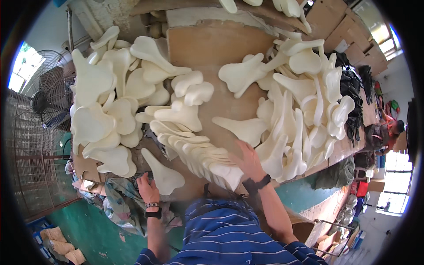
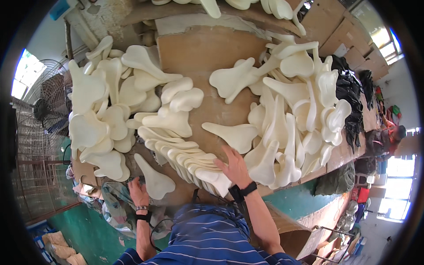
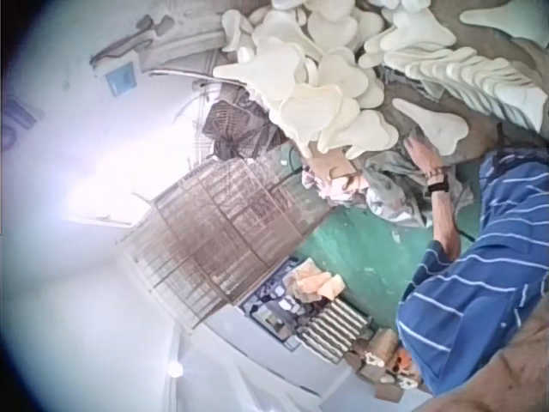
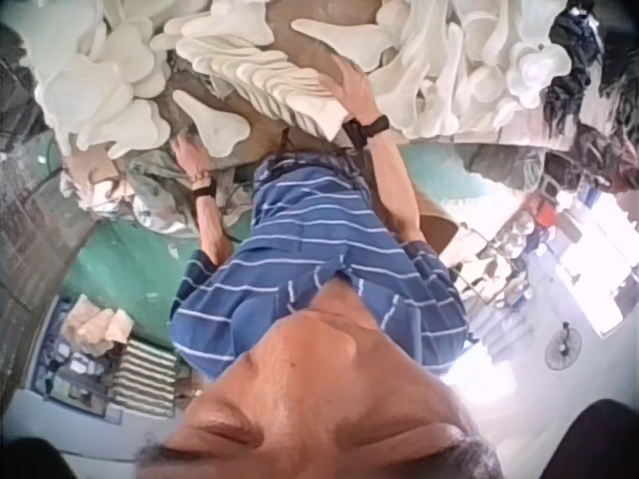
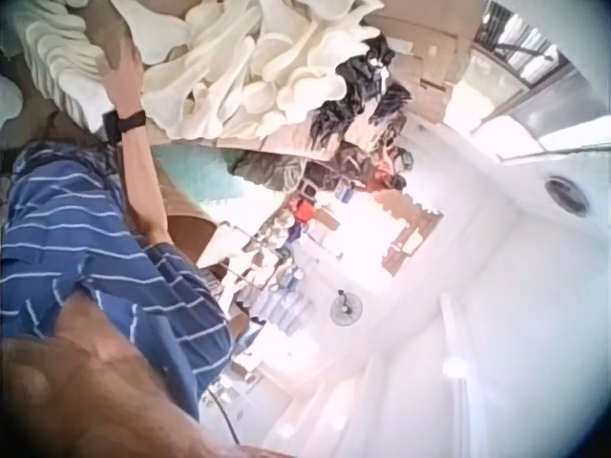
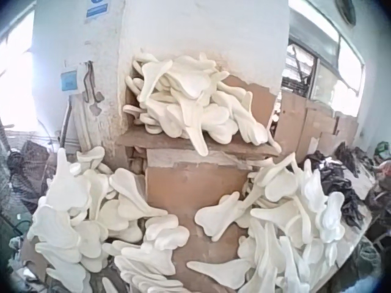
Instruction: The person retrieves white bicycle seats from a large woven sack and places them onto a wooden table. They repeatedly pick up individual seats, inspect them, and arrange them into neat rows on the table surface. The person also handles a cardboard box and continues to sort the seats throughout the clip.
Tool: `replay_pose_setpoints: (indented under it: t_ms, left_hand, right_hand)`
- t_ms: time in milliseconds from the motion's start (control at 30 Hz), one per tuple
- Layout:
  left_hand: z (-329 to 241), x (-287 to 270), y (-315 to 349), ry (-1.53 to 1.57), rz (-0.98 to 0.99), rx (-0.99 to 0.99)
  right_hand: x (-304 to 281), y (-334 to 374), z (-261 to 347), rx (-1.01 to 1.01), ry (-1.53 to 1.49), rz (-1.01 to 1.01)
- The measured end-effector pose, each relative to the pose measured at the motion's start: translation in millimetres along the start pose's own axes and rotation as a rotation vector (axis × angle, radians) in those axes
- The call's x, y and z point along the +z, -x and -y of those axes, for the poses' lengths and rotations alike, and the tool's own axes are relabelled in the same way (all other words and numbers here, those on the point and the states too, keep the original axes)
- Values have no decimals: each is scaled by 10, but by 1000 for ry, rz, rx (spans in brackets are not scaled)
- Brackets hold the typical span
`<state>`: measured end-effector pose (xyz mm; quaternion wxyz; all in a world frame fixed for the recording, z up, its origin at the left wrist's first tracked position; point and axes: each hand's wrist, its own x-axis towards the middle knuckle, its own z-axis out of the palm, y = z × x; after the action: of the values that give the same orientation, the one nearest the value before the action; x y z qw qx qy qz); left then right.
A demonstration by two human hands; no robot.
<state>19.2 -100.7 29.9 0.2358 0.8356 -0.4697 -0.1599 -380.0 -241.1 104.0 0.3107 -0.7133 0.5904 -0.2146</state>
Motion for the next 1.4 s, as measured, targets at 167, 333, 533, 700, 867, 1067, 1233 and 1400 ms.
replay_pose_setpoints:
  t_ms: [167, 333, 533, 700, 867, 1067, 1233, 1400]
  left_hand:
    - [-704, -186, -414, 233, -21, 194]
    - [-1083, -92, -800, 356, 98, 214]
    - [-1030, 81, -928, 531, 65, 55]
    - [-1009, 260, -1025, 794, -7, -108]
    - [-1164, 266, -973, 875, 17, -89]
    - [-973, 326, -902, 889, 47, -127]
    - [-1064, 324, -901, 838, -141, -56]
    - [-1384, -10, -931, 778, -304, 88]
  right_hand:
    - [131, -677, -247, -151, 498, -154]
    - [524, -1106, -871, -134, 988, 6]
    - [-10, -1117, -43, -255, 536, -142]
    - [-570, -376, 516, -359, -48, 18]
    - [-852, 52, 693, -361, -148, 247]
    - [-1178, 171, 833, -301, -97, 452]
    - [-64, 345, 39, -44, 62, 360]
    - [-41, 356, -5, -51, -28, 231]
